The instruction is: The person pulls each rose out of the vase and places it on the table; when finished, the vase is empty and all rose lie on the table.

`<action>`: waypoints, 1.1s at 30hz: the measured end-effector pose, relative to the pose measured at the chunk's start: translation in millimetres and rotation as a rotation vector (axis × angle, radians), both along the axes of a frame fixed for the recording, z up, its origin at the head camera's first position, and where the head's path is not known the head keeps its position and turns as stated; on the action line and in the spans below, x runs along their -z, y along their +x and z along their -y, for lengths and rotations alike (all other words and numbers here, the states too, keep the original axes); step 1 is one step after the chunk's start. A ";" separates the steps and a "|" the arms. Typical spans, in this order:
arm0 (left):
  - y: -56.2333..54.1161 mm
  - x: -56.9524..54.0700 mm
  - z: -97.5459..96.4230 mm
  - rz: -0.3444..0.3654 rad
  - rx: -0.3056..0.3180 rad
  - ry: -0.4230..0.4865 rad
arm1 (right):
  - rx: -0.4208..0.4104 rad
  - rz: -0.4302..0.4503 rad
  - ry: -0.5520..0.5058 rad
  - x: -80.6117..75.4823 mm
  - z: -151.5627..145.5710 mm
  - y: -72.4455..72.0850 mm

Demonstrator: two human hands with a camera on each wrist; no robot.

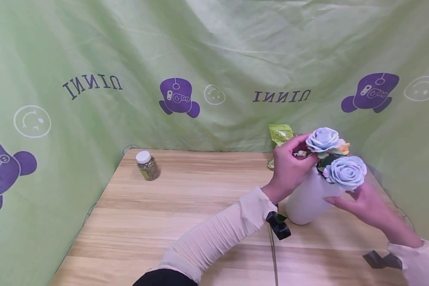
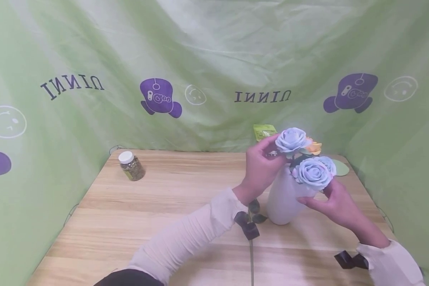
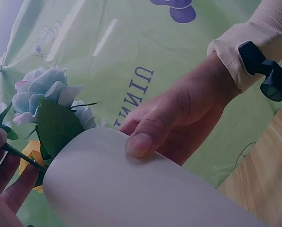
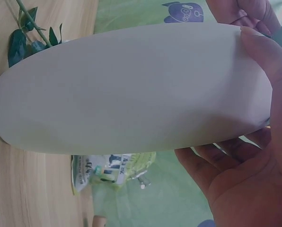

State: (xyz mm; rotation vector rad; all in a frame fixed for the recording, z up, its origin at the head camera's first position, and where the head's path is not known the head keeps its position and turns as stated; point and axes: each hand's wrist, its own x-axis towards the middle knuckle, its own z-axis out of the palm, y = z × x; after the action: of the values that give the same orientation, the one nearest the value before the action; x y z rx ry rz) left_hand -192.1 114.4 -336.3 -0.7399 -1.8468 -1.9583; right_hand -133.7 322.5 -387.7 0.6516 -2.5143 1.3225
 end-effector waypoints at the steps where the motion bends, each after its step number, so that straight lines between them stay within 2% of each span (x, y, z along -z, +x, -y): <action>1: 0.2 -0.7 -0.1 0.001 0.003 0.000 | 0.000 -0.001 0.000 0.2 -0.2 -0.1; 9: 0.8 -7.2 -1.2 -0.005 -0.008 -0.004 | -0.018 -0.007 0.000 -0.9 -1.4 -3.0; 21: 1.5 -10.1 -2.7 -0.004 -0.005 0.010 | 0.020 0.030 0.004 0.0 -2.0 0.5; 33: 3.1 -12.9 -3.2 -0.031 -0.024 -0.018 | 0.005 0.004 -0.008 2.7 -0.6 -0.1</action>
State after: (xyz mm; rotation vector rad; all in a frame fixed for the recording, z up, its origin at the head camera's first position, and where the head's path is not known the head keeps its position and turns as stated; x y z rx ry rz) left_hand -189.0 117.6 -323.4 -0.7461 -1.8493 -1.9070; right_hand -133.8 323.1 -390.4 0.6411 -2.5107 1.3325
